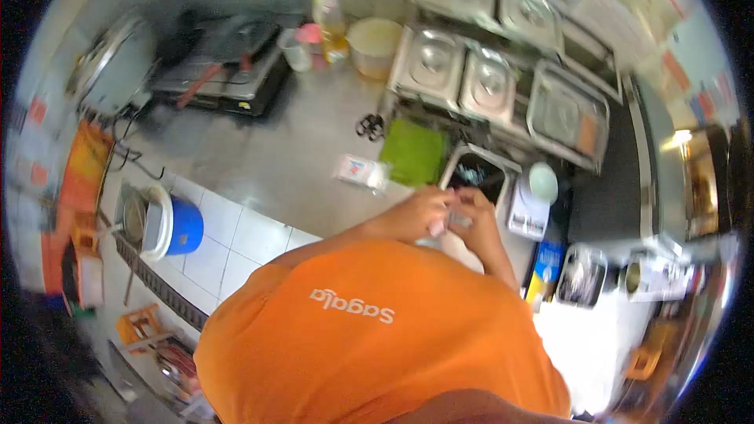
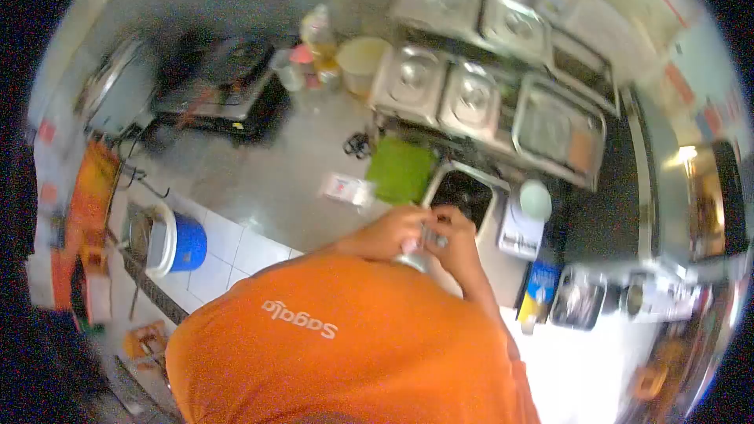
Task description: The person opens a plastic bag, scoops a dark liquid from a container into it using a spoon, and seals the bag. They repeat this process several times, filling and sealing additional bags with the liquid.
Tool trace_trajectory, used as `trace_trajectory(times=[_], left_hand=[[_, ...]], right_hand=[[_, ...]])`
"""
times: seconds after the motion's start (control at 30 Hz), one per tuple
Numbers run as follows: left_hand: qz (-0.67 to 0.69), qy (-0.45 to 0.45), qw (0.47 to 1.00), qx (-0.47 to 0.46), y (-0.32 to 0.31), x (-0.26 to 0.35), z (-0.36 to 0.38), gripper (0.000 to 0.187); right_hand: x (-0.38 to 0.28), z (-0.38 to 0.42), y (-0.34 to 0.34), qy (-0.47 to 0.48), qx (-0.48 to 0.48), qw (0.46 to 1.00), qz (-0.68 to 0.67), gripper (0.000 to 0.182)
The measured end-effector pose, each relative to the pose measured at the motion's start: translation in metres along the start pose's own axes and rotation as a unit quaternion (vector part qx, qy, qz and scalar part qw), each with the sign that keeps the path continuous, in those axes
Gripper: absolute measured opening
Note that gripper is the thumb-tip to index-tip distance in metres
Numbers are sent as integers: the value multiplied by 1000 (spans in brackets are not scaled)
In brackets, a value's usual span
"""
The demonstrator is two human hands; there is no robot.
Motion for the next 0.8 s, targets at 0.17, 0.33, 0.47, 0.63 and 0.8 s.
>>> trace_trajectory(times=[0.17, 0.33, 0.47, 0.63, 0.8], left_hand=[[50, 22, 998, 9, 19, 16, -9, 25], [236, 218, 946, 41, 16, -30, 4, 32], [373, 423, 825, 17, -17, -86, 8, 32], [604, 439, 660, 80, -53, -130, -16, 29], [572, 407, 678, 216, -41, -119, -64, 26]], right_hand=[[1, 6, 22, -32, 67, 993, -95, 20], [69, -8, 61, -71, 51, 990, 112, 26], [129, -26, 38, -31, -101, 933, 345, 16], [142, -27, 18, 10, -258, 828, 497, 12], [128, -12, 33, -85, -268, 898, 338, 14]])
Point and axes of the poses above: each hand's wrist, its own z-axis away from the middle knuckle, its own y-axis out of the back of the hand, x = y × z, the point moved 7 cm from there along -z, towards the middle knuckle, and after that the axes turned 7 degrees about -z, right-handed, at the moved point
